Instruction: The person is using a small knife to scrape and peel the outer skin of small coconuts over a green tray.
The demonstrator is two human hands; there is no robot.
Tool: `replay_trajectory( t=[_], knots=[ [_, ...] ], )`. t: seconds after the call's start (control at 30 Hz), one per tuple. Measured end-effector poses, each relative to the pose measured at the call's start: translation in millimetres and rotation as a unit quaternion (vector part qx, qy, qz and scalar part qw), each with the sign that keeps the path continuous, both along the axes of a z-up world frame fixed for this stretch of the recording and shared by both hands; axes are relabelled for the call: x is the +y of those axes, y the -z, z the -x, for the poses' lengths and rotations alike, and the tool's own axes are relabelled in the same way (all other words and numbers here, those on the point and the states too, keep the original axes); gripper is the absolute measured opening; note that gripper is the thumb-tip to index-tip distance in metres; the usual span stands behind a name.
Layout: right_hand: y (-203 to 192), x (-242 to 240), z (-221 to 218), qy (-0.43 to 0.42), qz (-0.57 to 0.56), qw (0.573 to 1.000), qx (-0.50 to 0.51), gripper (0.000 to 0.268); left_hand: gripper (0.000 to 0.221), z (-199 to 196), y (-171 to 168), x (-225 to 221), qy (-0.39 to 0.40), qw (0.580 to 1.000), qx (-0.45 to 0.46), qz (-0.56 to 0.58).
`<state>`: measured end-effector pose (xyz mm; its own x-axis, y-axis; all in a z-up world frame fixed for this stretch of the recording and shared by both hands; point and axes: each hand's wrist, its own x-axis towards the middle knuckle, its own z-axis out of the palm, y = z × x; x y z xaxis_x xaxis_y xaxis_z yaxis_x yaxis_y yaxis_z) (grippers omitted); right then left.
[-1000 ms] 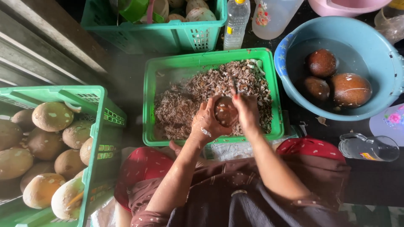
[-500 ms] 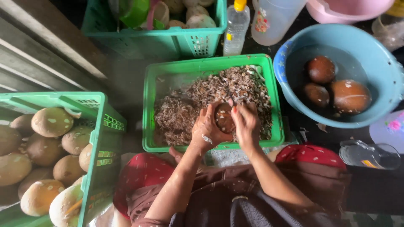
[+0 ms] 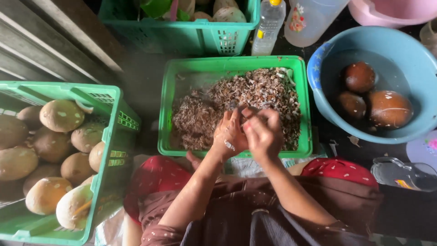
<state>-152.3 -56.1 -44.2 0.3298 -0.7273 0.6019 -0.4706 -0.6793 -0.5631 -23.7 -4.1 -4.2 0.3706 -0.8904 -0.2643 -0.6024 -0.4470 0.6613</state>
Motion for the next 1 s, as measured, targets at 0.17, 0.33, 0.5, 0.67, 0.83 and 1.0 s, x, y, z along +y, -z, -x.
replay_trajectory(
  t=[0.17,0.33,0.5,0.67,0.83,1.0],
  knots=[
    [-49.9,-19.0,4.0,-0.047,-0.280,0.953,-0.111,0.022,0.105,10.7,-34.5,6.0,0.011,1.000,-0.010,-0.007],
    [-40.7,2.1,-0.2,-0.056,0.030,0.998,0.025,0.018,0.084,5.5,-15.1,-4.5,0.006,1.000,0.022,0.016],
    [-0.7,-65.7,-8.6,-0.039,-0.390,0.911,-0.125,0.020,0.112,6.4,-27.6,5.3,0.018,0.999,-0.049,0.002],
    [-45.7,23.6,1.3,-0.032,-0.043,0.998,-0.027,0.005,0.096,11.8,-50.4,2.8,0.009,1.000,-0.022,0.015],
    [-39.4,-8.9,1.1,-0.048,-0.236,0.937,-0.254,0.008,0.115,0.5,-17.0,4.3,0.000,0.999,-0.032,0.022],
    [-28.3,19.3,4.3,-0.057,-0.168,0.970,-0.167,0.007,0.104,2.4,-13.5,-4.8,-0.008,0.999,-0.021,0.026]
  ],
)
